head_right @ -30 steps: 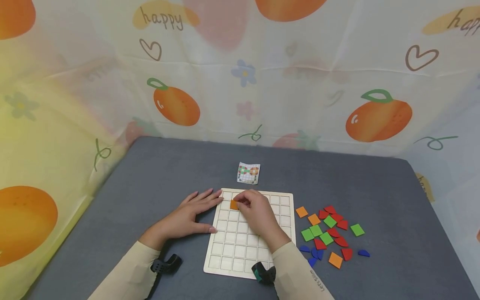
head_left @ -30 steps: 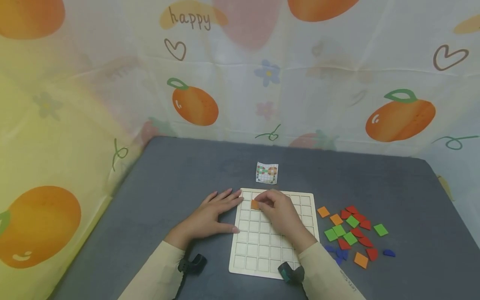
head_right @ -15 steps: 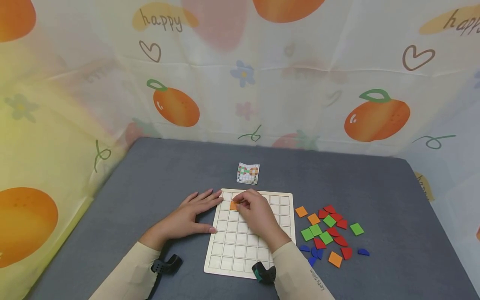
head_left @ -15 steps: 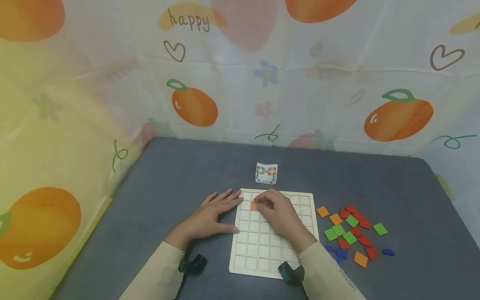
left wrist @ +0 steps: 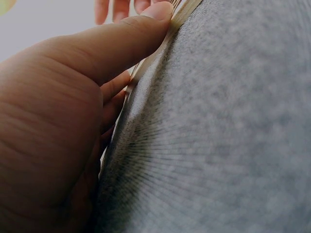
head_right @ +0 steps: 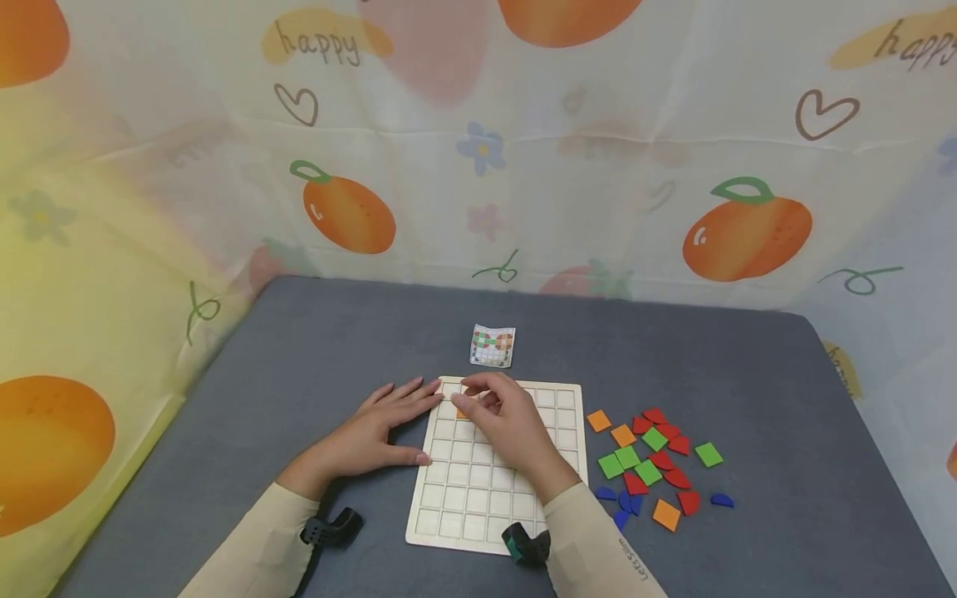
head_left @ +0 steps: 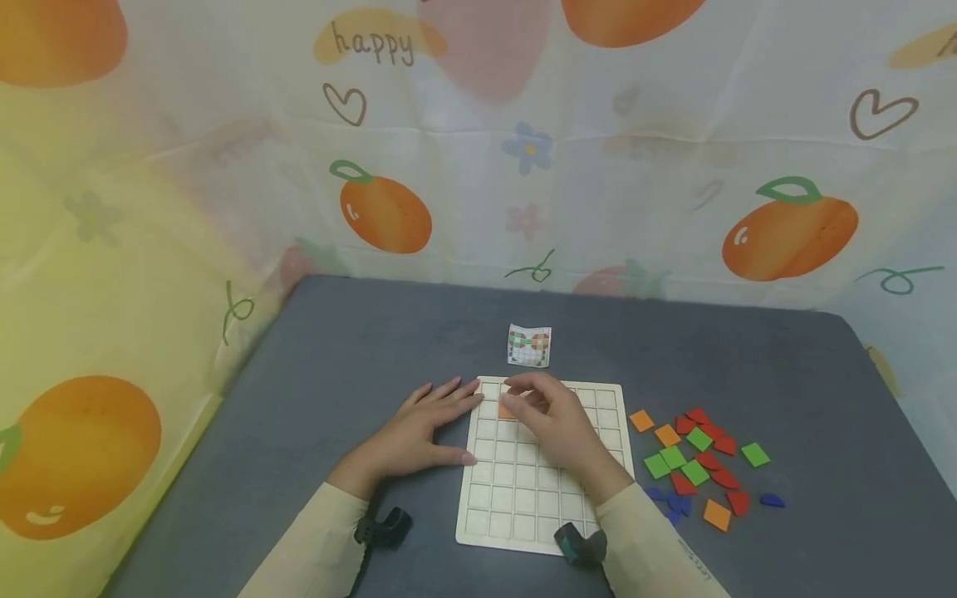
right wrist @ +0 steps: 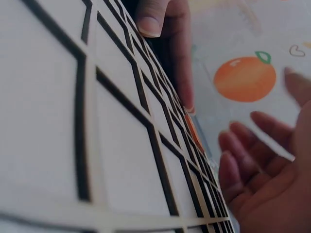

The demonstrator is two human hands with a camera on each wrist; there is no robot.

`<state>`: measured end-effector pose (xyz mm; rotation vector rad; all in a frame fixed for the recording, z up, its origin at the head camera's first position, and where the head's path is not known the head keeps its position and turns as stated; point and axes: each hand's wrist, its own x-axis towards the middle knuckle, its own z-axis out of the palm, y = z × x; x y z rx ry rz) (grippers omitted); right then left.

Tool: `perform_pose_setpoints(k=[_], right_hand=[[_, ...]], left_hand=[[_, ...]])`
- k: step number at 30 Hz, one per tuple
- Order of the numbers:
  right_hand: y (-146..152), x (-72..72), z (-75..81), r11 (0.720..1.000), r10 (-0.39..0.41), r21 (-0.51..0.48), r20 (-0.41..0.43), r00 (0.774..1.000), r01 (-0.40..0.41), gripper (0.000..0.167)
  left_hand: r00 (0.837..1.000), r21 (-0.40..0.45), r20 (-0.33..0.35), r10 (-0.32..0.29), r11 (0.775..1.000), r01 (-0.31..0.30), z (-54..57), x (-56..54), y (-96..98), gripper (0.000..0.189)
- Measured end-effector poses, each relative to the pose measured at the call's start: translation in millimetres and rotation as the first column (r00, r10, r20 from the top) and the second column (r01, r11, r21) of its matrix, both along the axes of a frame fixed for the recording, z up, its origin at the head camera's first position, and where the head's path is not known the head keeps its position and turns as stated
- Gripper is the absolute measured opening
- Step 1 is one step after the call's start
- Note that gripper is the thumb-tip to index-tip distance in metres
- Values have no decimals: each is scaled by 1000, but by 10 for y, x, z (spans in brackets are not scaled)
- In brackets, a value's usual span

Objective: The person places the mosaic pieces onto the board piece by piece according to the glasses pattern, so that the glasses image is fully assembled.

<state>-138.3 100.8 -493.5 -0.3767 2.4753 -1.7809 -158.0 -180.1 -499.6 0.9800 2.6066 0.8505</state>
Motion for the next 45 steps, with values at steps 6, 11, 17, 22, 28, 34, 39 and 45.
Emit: perform_pose_setpoints(k=[6,11,17,22,28,34,39,45], right_hand=[[14,23,85,991,58,-119,-23,998,-60,38],[48,49,147,970,105,-217,-16,994,-106,46],[144,72,249,952,143,-258,-97,985,-163,55],[282,90,292,940,149,-292,-119,982,-178,62],[506,107,347,922,135,-343,-146,980,-179,62],[756,129,385,918,109,-361,-172,979,-166,57],[970,173,407,926,53,-362,-165,985,-111,57],[1219,232,442,946,-29,-324,-162,986,-26,61]], left_hand=[[1000,-14,13,8,1000,-8,0,-12,-6,96],[1000,-15,18,-3,1000,3,2,-13,-3,95],[1000,-13,22,-1,1000,1,0,0,-10,95],[1000,-6,14,-2,1000,2,-2,10,-23,95],[1000,-10,17,-4,1000,4,-4,6,-26,97],[1000,-10,30,-6,1000,7,-10,11,-31,97],[1000,1,19,-9,1000,9,-13,9,-23,96],[1000,-7,16,-6,1000,6,-3,4,-16,96]])
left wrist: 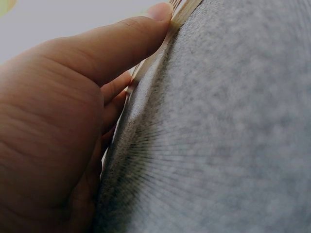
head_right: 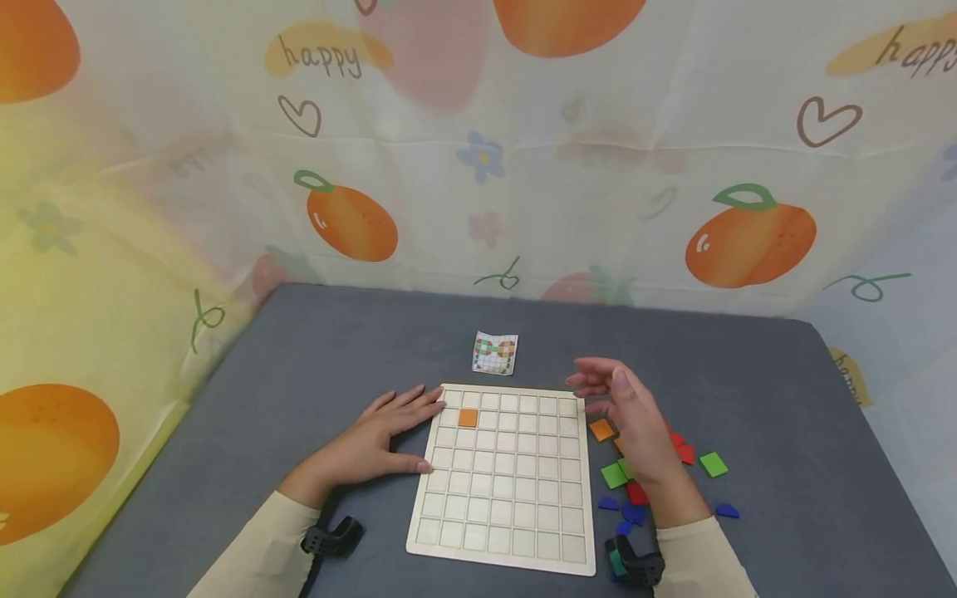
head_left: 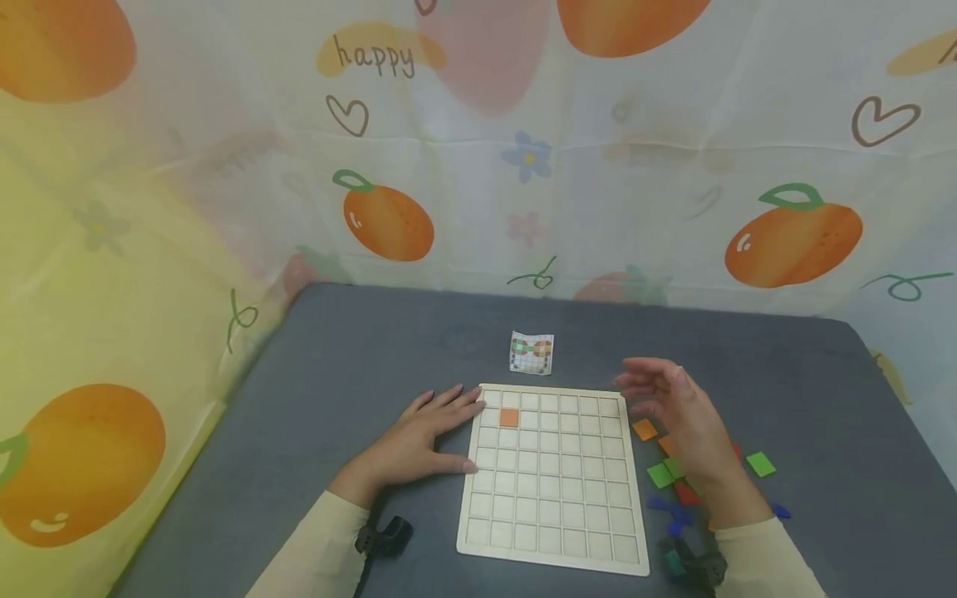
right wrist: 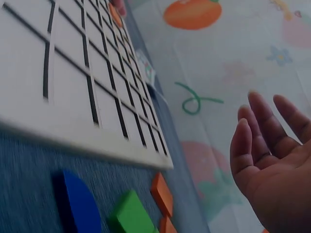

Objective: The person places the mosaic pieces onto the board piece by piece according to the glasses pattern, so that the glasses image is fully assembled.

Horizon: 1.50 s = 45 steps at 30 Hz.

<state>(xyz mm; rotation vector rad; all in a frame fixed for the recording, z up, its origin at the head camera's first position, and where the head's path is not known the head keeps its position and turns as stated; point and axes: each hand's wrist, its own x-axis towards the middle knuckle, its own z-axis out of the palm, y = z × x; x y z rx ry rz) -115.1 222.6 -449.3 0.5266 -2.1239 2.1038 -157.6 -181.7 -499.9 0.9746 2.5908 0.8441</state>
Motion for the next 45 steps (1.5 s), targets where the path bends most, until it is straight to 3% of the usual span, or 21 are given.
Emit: perform_pose_setpoints(k=[8,16,20,26,33,40,45], right_hand=[[354,57,-42,993,-114,32,7,993,114,62],[697,116,-193,969,-245,0,41,969,246,51],[845,125,-288,948,-314,62,22,949,312,38],[952,108,-420,886,-403,268,46,914,378,29],[954,120,-465,806,-453,491,151,879,331,55],[928,118,-444,749,-403,622,153,902,229,53],[933,103,-426,712,-394,678,169,903,183,50]], left_hand=[[1000,0,-3,1,1000,-1,-20,0,-10,97],[1000,-1,0,-6,1000,6,-24,1,-5,97],[1000,0,0,-6,1000,6,-19,9,6,98],[1000,-3,4,-3,1000,3,-20,9,4,97],[1000,-7,8,1,1000,-1,-46,-7,-8,97],[1000,-11,4,5,1000,-5,-37,-5,-10,97],[1000,-7,8,8,1000,-7,-33,-2,-7,97]])
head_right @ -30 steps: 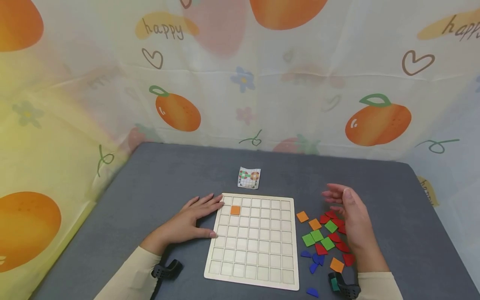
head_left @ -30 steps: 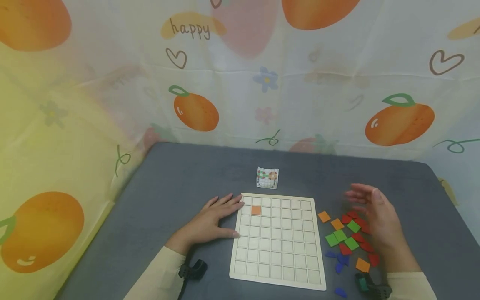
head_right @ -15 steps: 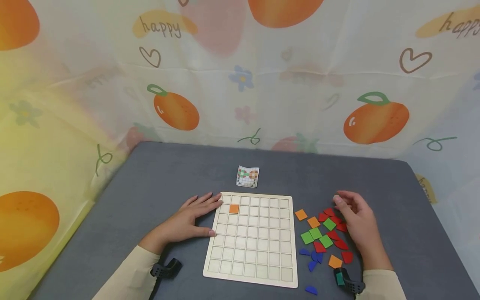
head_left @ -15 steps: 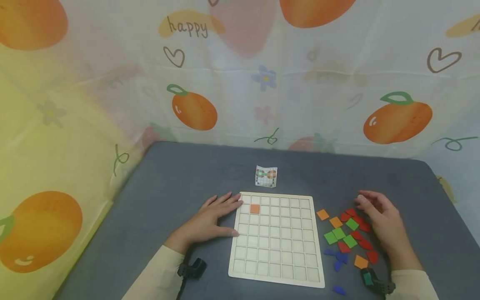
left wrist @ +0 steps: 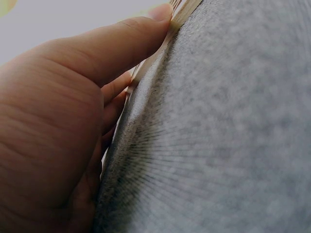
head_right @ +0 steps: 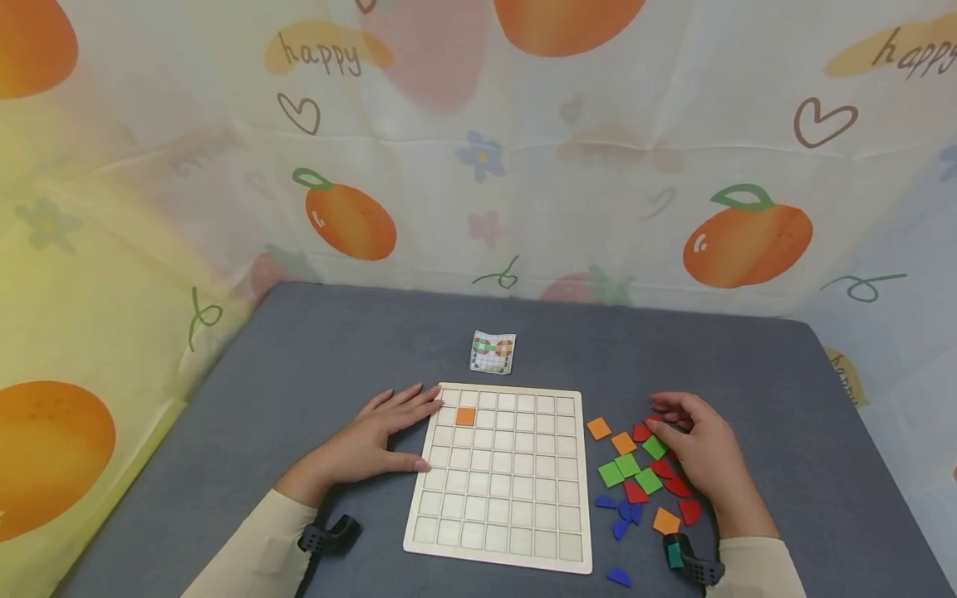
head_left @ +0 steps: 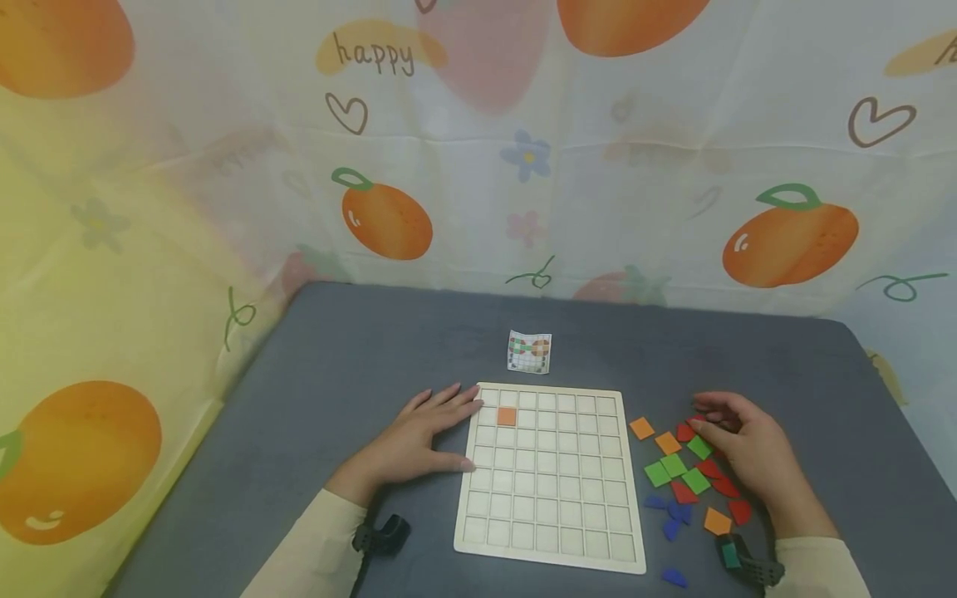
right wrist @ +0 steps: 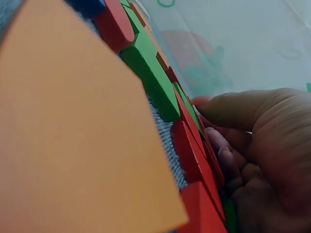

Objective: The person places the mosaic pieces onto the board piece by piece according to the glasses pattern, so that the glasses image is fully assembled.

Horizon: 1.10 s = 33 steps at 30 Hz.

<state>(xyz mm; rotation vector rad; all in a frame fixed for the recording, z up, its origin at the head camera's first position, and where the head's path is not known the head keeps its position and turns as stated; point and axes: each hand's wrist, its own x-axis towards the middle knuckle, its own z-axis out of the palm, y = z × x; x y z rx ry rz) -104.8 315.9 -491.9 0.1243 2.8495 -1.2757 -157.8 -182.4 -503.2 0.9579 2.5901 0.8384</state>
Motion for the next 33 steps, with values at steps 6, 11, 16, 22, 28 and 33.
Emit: perform_pose_setpoints(k=[6,11,16,22,28,33], right_hand=[[16,2,1,1000,19,-5,14,1000,-19,48],[42,7,0,999,42,-4,27,999,-41,44],[34,3,-1,999,36,20,19,999,-37,42],[2,-10,8,999,16,41,-17,1000,-16,43],[-1,-31,6,996,-1,91,-59,998,6,40],[-17,-26,-5,996,-11,86,-55,998,16,40]], left_hand=[[1000,-3,0,0,1000,0,-1,-2,-1,97],[1000,2,-3,-1,1000,1,6,0,0,97],[1000,7,-7,-2,1000,2,22,9,7,97],[1000,9,-18,-4,1000,5,42,6,13,97],[1000,7,-20,-3,1000,3,55,0,28,97],[1000,6,-9,-3,1000,3,54,17,18,97]])
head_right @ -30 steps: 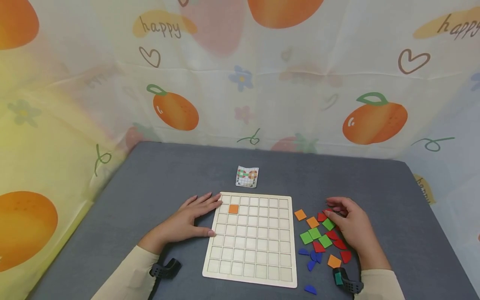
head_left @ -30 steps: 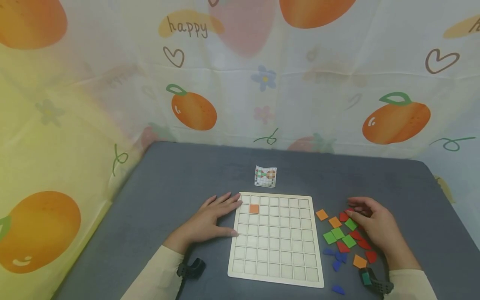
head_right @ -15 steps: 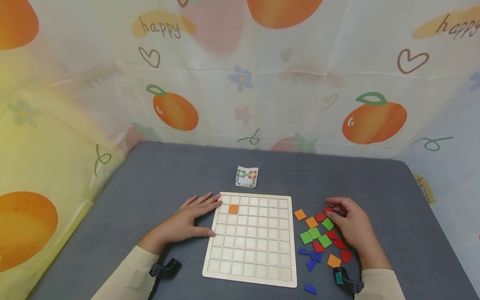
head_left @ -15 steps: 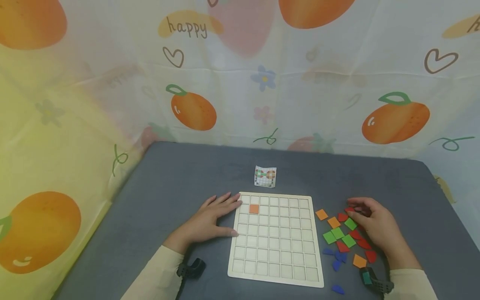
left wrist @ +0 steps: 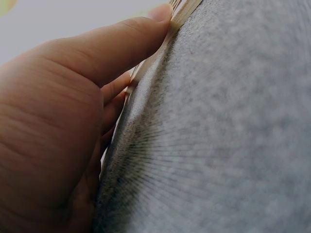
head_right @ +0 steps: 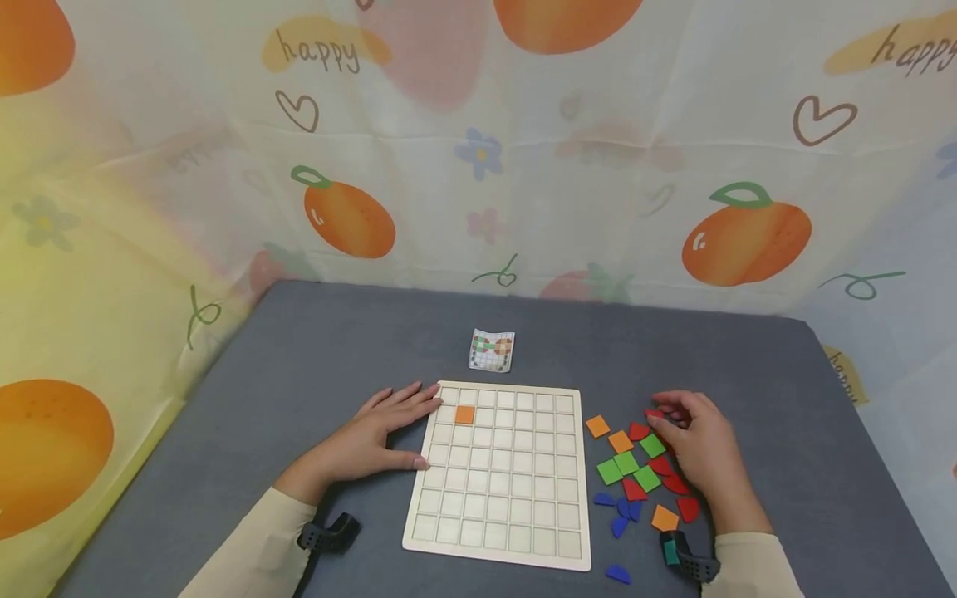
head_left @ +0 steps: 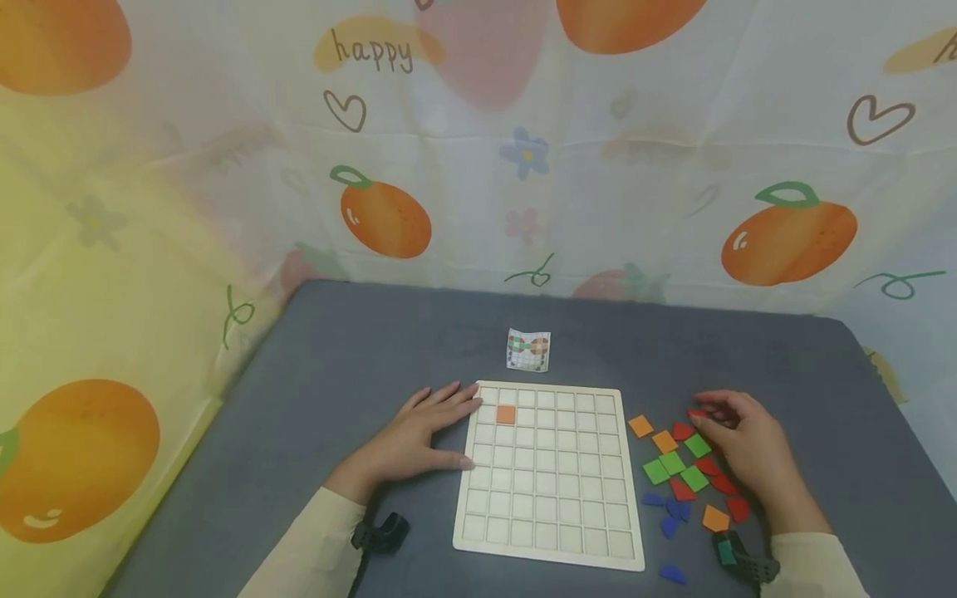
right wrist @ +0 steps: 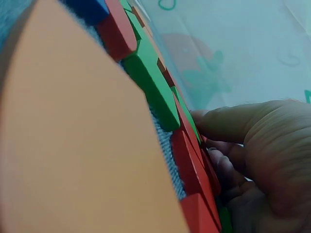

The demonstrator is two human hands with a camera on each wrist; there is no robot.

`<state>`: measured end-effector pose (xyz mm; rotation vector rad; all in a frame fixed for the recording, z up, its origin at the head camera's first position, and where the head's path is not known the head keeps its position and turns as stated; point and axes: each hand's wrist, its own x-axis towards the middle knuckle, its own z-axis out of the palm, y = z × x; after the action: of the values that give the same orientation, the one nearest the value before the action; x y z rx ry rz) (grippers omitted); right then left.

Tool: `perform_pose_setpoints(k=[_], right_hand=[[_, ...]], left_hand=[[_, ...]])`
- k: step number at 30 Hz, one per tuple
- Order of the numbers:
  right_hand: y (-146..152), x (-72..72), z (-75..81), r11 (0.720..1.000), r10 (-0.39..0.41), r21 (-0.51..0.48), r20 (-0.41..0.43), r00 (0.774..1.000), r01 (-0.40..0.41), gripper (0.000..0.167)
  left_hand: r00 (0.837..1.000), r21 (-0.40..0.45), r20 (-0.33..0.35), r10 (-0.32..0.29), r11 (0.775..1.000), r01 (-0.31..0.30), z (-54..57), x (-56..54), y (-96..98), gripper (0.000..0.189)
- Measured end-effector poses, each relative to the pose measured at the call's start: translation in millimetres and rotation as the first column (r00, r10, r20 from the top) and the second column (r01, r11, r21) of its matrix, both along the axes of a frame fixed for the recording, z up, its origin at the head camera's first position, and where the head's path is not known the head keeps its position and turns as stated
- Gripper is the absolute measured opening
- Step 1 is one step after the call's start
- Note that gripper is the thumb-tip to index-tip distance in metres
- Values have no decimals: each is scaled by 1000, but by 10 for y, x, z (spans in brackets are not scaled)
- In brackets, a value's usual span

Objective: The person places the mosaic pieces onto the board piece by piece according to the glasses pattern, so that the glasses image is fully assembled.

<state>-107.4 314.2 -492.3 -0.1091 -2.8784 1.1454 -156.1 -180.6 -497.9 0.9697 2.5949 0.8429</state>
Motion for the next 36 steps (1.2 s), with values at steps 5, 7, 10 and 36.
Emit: perform_pose_setpoints(k=[5,7,10,36], right_hand=[[-39,33,-23,1000,-9,-3,-49,999,9,35],[-47,42,-34,1000,-11,6,-74,997,12,34],[-51,45,-40,1000,-11,15,-85,996,12,33],[42,19,48,998,68,13,31,997,-68,38]], left_hand=[[1000,-3,4,1,1000,-1,-1,7,-12,97],[1000,-6,4,0,1000,0,-5,7,-14,98],[1000,-11,5,0,1000,0,-16,6,-15,98],[1000,4,8,-3,1000,3,-23,-11,-18,97]])
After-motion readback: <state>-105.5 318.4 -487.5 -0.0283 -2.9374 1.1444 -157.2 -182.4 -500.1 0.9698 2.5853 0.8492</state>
